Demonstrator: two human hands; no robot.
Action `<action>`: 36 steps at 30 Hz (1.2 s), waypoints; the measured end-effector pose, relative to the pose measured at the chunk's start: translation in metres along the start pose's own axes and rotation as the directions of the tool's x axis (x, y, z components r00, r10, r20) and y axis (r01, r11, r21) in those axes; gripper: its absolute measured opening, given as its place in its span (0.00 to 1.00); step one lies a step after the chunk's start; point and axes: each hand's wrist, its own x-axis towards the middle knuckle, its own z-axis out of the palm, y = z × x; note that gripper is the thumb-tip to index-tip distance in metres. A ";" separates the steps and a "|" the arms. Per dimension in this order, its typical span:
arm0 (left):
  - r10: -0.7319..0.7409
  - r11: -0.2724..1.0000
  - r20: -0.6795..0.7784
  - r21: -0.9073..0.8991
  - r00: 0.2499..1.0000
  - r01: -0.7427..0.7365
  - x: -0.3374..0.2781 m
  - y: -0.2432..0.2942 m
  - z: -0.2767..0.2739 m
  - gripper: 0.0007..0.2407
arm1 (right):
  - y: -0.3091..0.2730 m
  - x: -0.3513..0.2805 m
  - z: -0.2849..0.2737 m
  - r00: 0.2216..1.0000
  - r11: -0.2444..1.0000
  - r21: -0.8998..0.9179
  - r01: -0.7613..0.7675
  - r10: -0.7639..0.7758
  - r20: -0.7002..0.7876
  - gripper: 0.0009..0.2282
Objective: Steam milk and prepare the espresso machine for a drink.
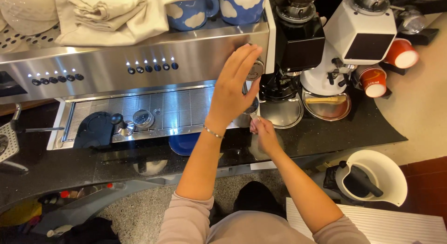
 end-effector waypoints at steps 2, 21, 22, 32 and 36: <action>-0.014 1.000 0.020 -0.004 1.000 0.014 0.000 -0.002 0.001 0.24 | -0.007 -0.001 0.005 1.000 1.000 -0.023 0.005 -0.006 -0.022 0.15; -0.021 0.997 -0.126 -0.077 0.992 0.011 0.020 -0.004 0.035 0.07 | -0.037 0.007 0.022 0.975 0.921 -0.389 0.029 -0.112 -0.193 0.20; -0.028 0.997 -0.127 -0.079 0.991 0.018 0.020 -0.003 0.037 0.07 | -0.042 0.003 0.022 0.975 0.920 -0.392 0.023 -0.107 -0.192 0.20; -0.071 0.997 -0.161 -0.030 0.984 0.067 0.004 0.003 0.035 0.13 | -0.072 -0.008 0.038 0.984 0.864 -0.502 -0.030 -0.062 -0.165 0.16; -0.088 0.996 -0.112 0.008 0.990 0.089 -0.001 0.005 0.030 0.20 | -0.064 -0.011 0.038 0.972 0.815 -0.580 0.016 -0.148 -0.180 0.12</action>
